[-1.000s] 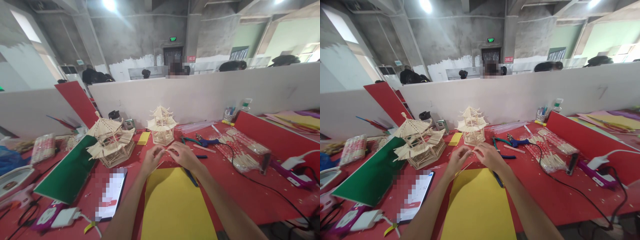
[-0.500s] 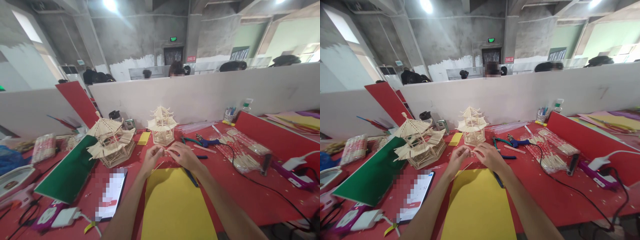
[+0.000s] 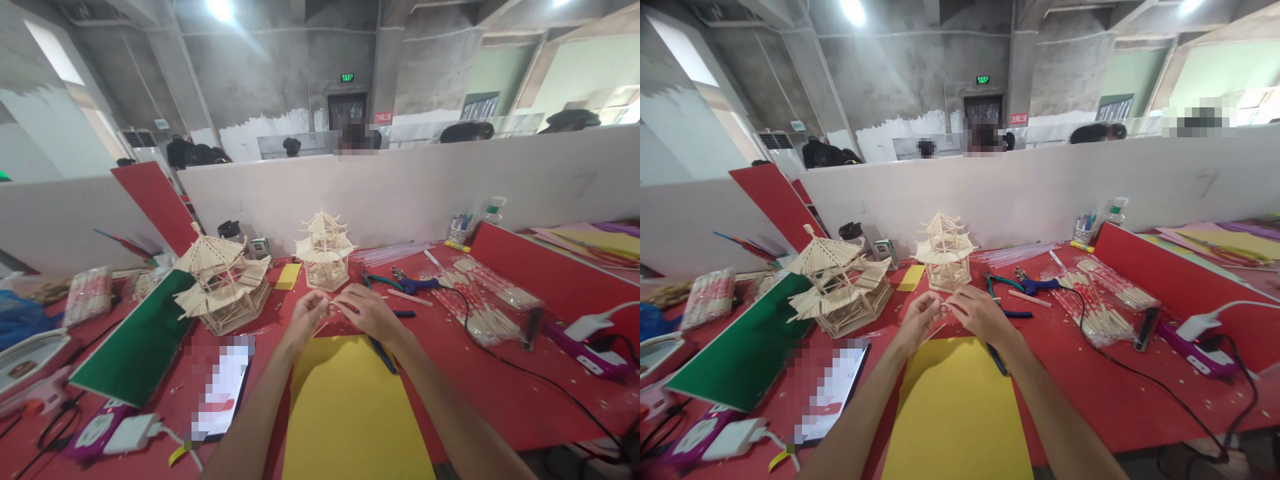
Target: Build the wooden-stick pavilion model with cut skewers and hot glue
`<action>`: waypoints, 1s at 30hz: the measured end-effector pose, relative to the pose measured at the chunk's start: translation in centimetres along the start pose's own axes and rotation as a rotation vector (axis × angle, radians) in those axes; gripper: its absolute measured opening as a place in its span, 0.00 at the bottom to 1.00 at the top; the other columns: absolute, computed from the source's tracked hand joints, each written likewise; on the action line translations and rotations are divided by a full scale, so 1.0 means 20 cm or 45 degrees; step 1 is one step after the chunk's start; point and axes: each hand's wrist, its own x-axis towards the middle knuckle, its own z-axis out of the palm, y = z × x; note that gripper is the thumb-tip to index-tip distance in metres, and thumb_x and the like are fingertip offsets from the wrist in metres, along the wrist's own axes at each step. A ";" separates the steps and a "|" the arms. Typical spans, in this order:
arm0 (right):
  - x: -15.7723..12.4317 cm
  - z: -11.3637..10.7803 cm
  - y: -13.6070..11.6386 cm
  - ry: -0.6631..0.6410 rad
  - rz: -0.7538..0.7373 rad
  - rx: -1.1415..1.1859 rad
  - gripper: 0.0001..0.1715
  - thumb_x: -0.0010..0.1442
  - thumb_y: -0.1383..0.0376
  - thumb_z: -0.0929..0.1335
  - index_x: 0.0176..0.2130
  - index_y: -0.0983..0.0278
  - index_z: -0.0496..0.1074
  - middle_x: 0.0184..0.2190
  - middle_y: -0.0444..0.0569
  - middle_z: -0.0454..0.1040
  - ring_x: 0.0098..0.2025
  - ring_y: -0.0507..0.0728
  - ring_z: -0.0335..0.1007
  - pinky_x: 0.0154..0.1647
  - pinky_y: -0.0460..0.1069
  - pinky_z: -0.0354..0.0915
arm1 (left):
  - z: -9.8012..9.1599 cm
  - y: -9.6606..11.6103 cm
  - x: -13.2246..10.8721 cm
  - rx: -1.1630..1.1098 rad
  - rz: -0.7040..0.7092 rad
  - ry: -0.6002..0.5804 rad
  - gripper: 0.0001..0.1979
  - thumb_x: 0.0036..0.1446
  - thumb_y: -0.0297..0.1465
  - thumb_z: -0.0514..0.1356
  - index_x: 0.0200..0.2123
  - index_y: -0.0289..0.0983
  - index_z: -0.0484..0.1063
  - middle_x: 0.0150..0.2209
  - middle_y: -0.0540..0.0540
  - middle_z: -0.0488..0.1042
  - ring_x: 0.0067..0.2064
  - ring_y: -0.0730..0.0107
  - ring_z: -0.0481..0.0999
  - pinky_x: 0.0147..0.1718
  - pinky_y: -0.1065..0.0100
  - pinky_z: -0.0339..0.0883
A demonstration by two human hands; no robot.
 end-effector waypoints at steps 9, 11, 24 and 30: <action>0.00 0.00 -0.01 0.008 -0.003 -0.012 0.06 0.65 0.68 0.66 0.42 0.61 0.72 0.38 0.48 0.74 0.41 0.56 0.69 0.46 0.50 0.65 | -0.03 0.02 -0.01 0.178 0.044 -0.051 0.11 0.57 0.37 0.64 0.36 0.35 0.72 0.32 0.46 0.77 0.34 0.71 0.75 0.39 0.69 0.67; 0.00 0.00 -0.01 0.014 -0.005 -0.024 0.06 0.65 0.68 0.66 0.41 0.61 0.73 0.37 0.48 0.74 0.41 0.56 0.69 0.45 0.50 0.65 | -0.03 0.04 -0.02 0.252 0.071 -0.064 0.11 0.59 0.38 0.62 0.37 0.35 0.72 0.32 0.45 0.77 0.34 0.70 0.75 0.39 0.69 0.67; 0.00 0.00 0.00 0.024 -0.012 -0.035 0.07 0.66 0.66 0.65 0.43 0.61 0.73 0.38 0.49 0.75 0.42 0.57 0.70 0.46 0.52 0.66 | 0.01 0.11 -0.06 1.022 0.498 0.045 0.06 0.59 0.34 0.61 0.35 0.39 0.78 0.34 0.45 0.78 0.37 0.66 0.76 0.41 0.68 0.67; 0.00 0.00 -0.01 0.028 -0.013 -0.034 0.07 0.66 0.66 0.65 0.43 0.60 0.73 0.37 0.49 0.75 0.41 0.57 0.70 0.45 0.52 0.67 | 0.02 0.13 -0.07 1.023 0.486 0.039 0.06 0.58 0.34 0.62 0.35 0.40 0.78 0.34 0.46 0.79 0.36 0.65 0.76 0.40 0.68 0.66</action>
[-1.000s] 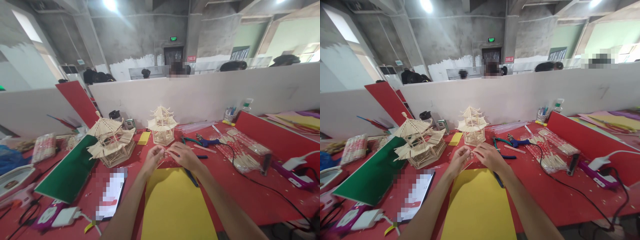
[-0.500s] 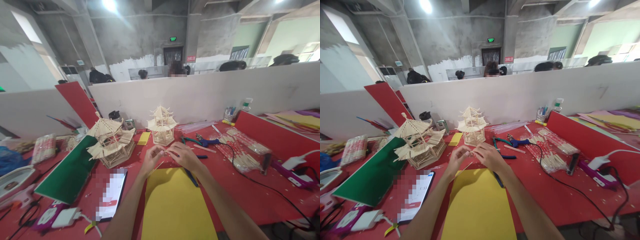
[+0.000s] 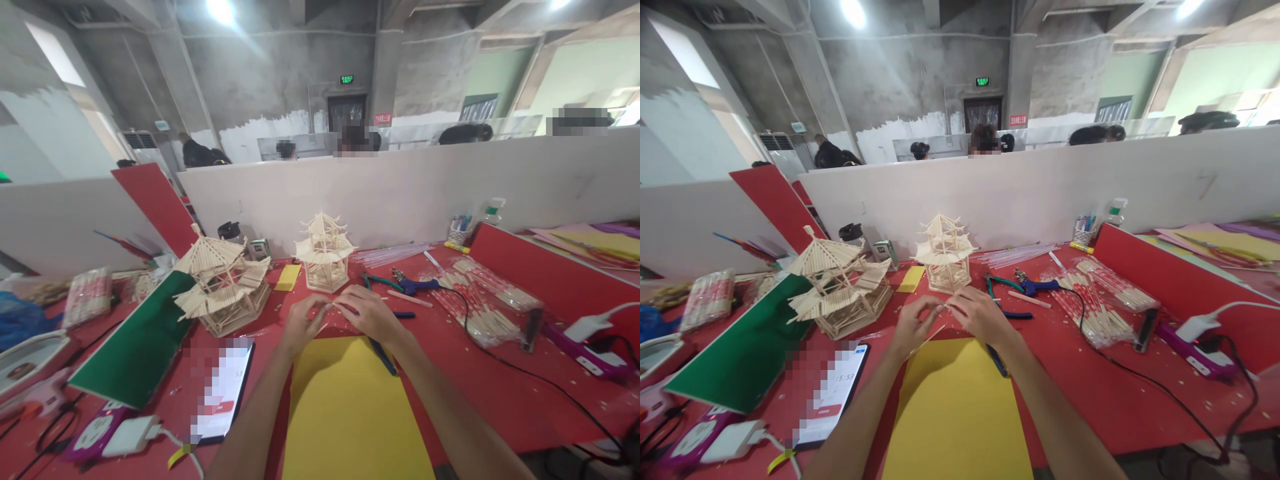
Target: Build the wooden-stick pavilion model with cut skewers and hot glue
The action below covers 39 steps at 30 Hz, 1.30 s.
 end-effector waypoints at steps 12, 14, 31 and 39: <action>0.00 0.00 0.00 -0.001 0.009 -0.012 0.07 0.66 0.66 0.65 0.42 0.61 0.73 0.37 0.49 0.75 0.42 0.57 0.70 0.46 0.53 0.66 | 0.01 -0.05 0.00 -0.021 -0.027 0.000 0.07 0.58 0.35 0.61 0.36 0.39 0.77 0.33 0.45 0.78 0.36 0.65 0.76 0.39 0.68 0.67; 0.00 0.00 0.00 0.001 0.013 -0.007 0.07 0.66 0.66 0.65 0.43 0.61 0.73 0.37 0.50 0.75 0.42 0.57 0.70 0.46 0.53 0.66 | 0.02 -0.04 0.00 -0.061 -0.043 0.008 0.08 0.58 0.36 0.61 0.35 0.39 0.77 0.33 0.45 0.78 0.36 0.65 0.75 0.39 0.68 0.67; 0.00 0.01 0.00 -0.014 0.029 0.001 0.07 0.66 0.67 0.65 0.43 0.61 0.72 0.37 0.49 0.74 0.42 0.57 0.70 0.46 0.52 0.66 | 0.02 -0.06 0.00 -0.122 -0.094 0.000 0.06 0.57 0.35 0.62 0.33 0.39 0.77 0.33 0.45 0.77 0.35 0.65 0.74 0.38 0.68 0.67; 0.00 -0.01 0.01 0.090 0.033 -0.059 0.08 0.64 0.68 0.65 0.43 0.60 0.73 0.38 0.50 0.76 0.43 0.59 0.70 0.49 0.55 0.64 | 0.02 -0.06 0.01 -0.202 -0.162 0.138 0.07 0.55 0.36 0.64 0.31 0.38 0.77 0.30 0.47 0.77 0.33 0.66 0.74 0.36 0.69 0.66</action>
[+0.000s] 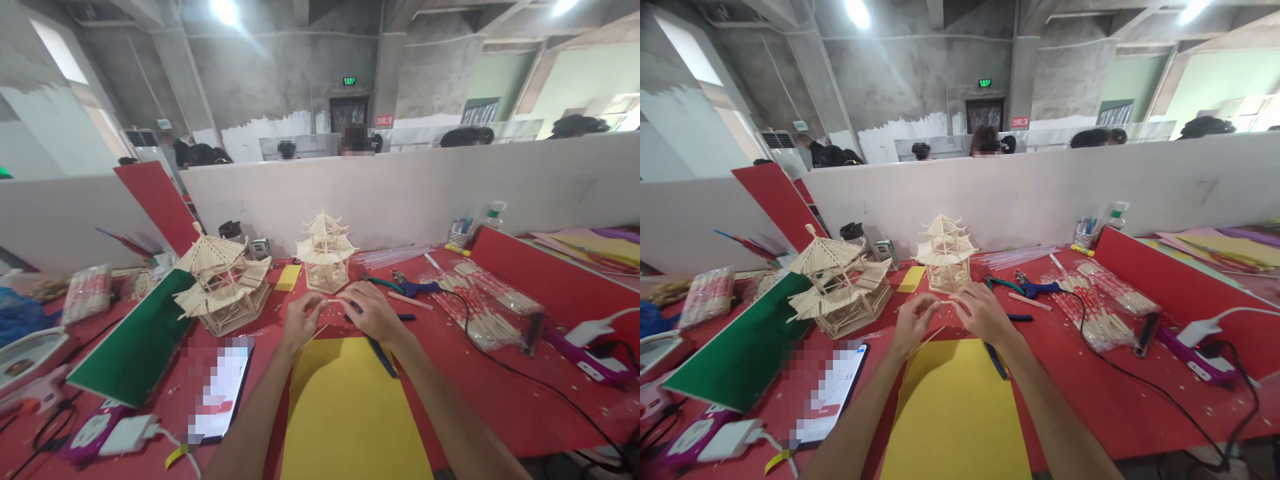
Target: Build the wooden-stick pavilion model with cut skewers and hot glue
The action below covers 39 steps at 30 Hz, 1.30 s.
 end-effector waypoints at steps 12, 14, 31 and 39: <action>-0.11 -0.05 0.08 -0.590 0.639 -0.479 0.26 0.53 0.49 0.72 0.44 0.64 0.71 0.40 0.59 0.74 0.44 0.68 0.71 0.38 0.55 0.64 | -0.08 -0.11 0.05 0.067 -0.022 0.325 0.08 0.57 0.37 0.61 0.34 0.38 0.74 0.31 0.47 0.78 0.35 0.67 0.77 0.40 0.69 0.68; -0.14 -0.04 0.09 -0.702 0.751 -0.560 0.40 0.45 0.46 0.75 0.51 0.64 0.69 0.47 0.66 0.71 0.51 0.75 0.66 0.42 0.61 0.63 | -0.08 -0.10 0.05 0.063 -0.011 0.360 0.09 0.57 0.37 0.61 0.34 0.38 0.74 0.32 0.47 0.78 0.36 0.66 0.77 0.41 0.68 0.68; -0.07 -0.09 0.02 -0.834 0.658 -0.337 0.28 0.62 0.58 0.63 0.58 0.67 0.64 0.51 0.64 0.69 0.55 0.69 0.65 0.54 0.59 0.57 | -0.09 -0.09 0.06 -0.031 0.083 0.597 0.09 0.58 0.37 0.61 0.37 0.36 0.73 0.33 0.46 0.78 0.37 0.66 0.79 0.41 0.66 0.72; -0.02 0.03 -0.13 -0.459 0.671 0.495 0.24 0.69 0.53 0.55 0.56 0.61 0.65 0.54 0.53 0.70 0.57 0.60 0.64 0.58 0.55 0.57 | -0.11 -0.09 0.07 -0.050 0.126 0.658 0.09 0.58 0.36 0.61 0.37 0.36 0.72 0.33 0.45 0.79 0.36 0.66 0.80 0.41 0.65 0.74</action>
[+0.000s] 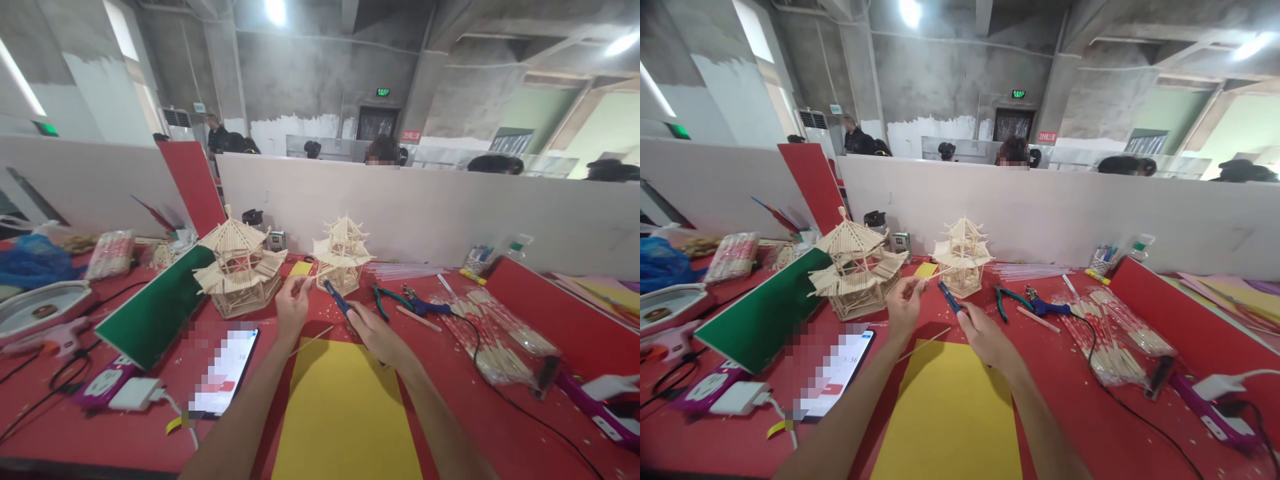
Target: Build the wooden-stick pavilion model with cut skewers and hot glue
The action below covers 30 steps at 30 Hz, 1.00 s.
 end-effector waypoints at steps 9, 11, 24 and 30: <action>0.00 0.12 -0.03 0.002 0.154 0.256 0.25 0.68 0.49 0.54 0.48 0.60 0.67 0.31 0.45 0.71 0.31 0.56 0.69 0.27 0.47 0.62 | 0.00 0.01 -0.02 0.128 0.079 -0.095 0.08 0.59 0.35 0.60 0.38 0.37 0.73 0.35 0.45 0.79 0.38 0.66 0.80 0.42 0.66 0.74; 0.00 0.13 -0.04 0.007 0.147 0.289 0.24 0.68 0.49 0.54 0.47 0.60 0.67 0.30 0.45 0.70 0.31 0.55 0.69 0.26 0.47 0.62 | -0.01 0.01 -0.02 0.136 0.097 -0.091 0.08 0.60 0.35 0.60 0.38 0.37 0.73 0.35 0.45 0.79 0.38 0.66 0.80 0.42 0.66 0.74; 0.02 0.15 -0.01 0.075 0.125 0.298 0.23 0.69 0.50 0.55 0.52 0.58 0.66 0.31 0.45 0.71 0.34 0.56 0.70 0.32 0.48 0.63 | -0.01 0.05 -0.04 0.473 0.310 -0.170 0.07 0.61 0.34 0.58 0.35 0.38 0.73 0.34 0.46 0.79 0.37 0.68 0.78 0.40 0.68 0.70; 0.02 0.16 -0.01 0.096 0.112 0.333 0.24 0.69 0.50 0.55 0.54 0.58 0.65 0.31 0.45 0.71 0.33 0.56 0.71 0.31 0.48 0.64 | -0.01 0.04 -0.05 0.525 0.330 -0.207 0.07 0.62 0.34 0.58 0.34 0.38 0.73 0.35 0.47 0.78 0.38 0.68 0.77 0.40 0.70 0.67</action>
